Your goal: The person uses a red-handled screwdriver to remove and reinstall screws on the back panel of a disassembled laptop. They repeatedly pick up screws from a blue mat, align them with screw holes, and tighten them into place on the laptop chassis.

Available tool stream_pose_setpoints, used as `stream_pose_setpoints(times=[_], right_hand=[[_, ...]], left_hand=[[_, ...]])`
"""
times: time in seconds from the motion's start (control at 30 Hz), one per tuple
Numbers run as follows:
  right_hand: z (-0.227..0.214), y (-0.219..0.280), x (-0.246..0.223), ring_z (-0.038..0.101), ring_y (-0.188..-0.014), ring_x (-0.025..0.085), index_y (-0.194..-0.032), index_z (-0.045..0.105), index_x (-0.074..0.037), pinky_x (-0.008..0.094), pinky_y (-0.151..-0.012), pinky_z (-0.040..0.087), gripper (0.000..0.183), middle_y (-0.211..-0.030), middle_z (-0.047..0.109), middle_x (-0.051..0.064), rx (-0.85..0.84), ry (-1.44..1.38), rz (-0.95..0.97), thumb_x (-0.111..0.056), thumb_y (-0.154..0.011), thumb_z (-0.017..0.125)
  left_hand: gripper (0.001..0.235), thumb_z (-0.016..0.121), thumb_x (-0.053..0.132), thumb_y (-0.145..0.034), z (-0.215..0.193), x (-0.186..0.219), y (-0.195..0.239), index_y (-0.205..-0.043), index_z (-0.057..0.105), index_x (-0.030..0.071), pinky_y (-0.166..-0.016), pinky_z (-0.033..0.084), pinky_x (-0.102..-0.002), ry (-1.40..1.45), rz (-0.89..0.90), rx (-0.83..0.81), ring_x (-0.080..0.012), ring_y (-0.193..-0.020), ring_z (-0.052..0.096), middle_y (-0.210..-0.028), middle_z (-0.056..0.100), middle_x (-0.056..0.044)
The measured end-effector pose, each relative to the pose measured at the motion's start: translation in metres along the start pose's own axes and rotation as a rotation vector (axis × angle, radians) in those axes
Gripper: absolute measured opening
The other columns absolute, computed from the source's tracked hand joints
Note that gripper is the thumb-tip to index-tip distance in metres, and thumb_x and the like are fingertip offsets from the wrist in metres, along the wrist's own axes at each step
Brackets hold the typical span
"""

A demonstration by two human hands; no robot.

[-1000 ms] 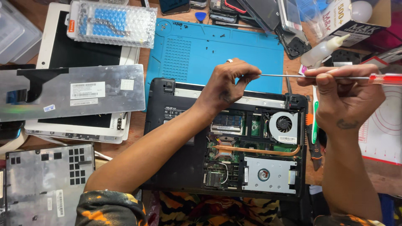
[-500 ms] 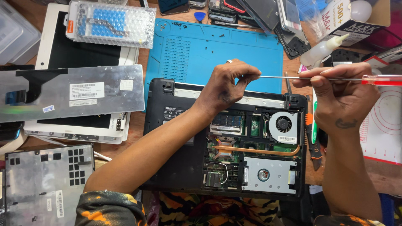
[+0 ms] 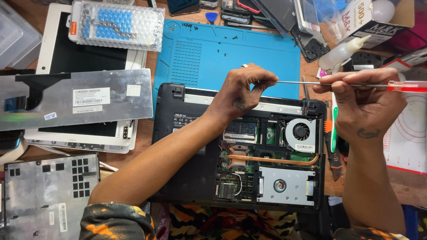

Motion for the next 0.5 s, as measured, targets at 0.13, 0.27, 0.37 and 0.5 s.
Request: stream_pose_setpoints(times=[0.13, 0.27, 0.37, 0.5], right_hand=[[-0.0024, 0.0005, 0.0003, 0.077, -0.093, 0.024, -0.116, 0.044, 0.002, 0.033, -0.085, 0.066, 0.025, -0.105, 0.071, 0.024, 0.027, 0.031, 0.005, -0.008, -0.117, 0.068], [-0.0032, -0.0001, -0.0011, 0.077, -0.093, 0.024, -0.114, 0.047, 0.003, 0.032, -0.084, 0.067, 0.025, -0.103, 0.072, 0.024, 0.050, 0.058, 0.004, -0.008, -0.117, 0.069], [-0.0034, -0.0003, -0.0014, 0.077, -0.091, 0.025, -0.113, 0.048, 0.003, 0.032, -0.082, 0.067, 0.025, -0.101, 0.072, 0.024, 0.069, 0.057, 0.001, -0.007, -0.116, 0.070], [-0.0059, 0.0025, 0.0016, 0.077, -0.090, 0.023, -0.111, 0.048, 0.002, 0.032, -0.082, 0.067, 0.025, -0.098, 0.071, 0.022, 0.097, 0.021, -0.003, -0.005, -0.117, 0.072]], left_hand=[[0.010, 0.075, 0.003, -0.092, 0.0000, 0.0017, 0.0001, -0.102, 0.076, 0.006, -0.078, 0.060, -0.031, -0.007, 0.007, 0.009, -0.0199, -0.087, 0.074, -0.097, 0.079, -0.008], [0.009, 0.076, 0.005, -0.092, -0.0003, 0.0032, 0.0001, -0.101, 0.076, 0.005, -0.076, 0.059, -0.032, -0.007, 0.001, 0.018, -0.0197, -0.085, 0.073, -0.095, 0.078, -0.008], [0.008, 0.077, 0.006, -0.092, -0.0007, 0.0037, -0.0006, -0.100, 0.076, 0.005, -0.074, 0.058, -0.032, 0.003, -0.004, 0.015, -0.0197, -0.083, 0.072, -0.094, 0.078, -0.008], [0.007, 0.076, 0.006, -0.092, -0.0012, 0.0050, -0.0007, -0.099, 0.077, 0.005, -0.074, 0.058, -0.032, 0.002, 0.006, 0.013, -0.0201, -0.083, 0.072, -0.095, 0.078, -0.008]])
Point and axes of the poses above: each hand's wrist, its own y-axis away from the middle knuckle, its own z-axis out of the palm, x = y × z, the point moved 10 cm from there along -y, towards the middle knuckle
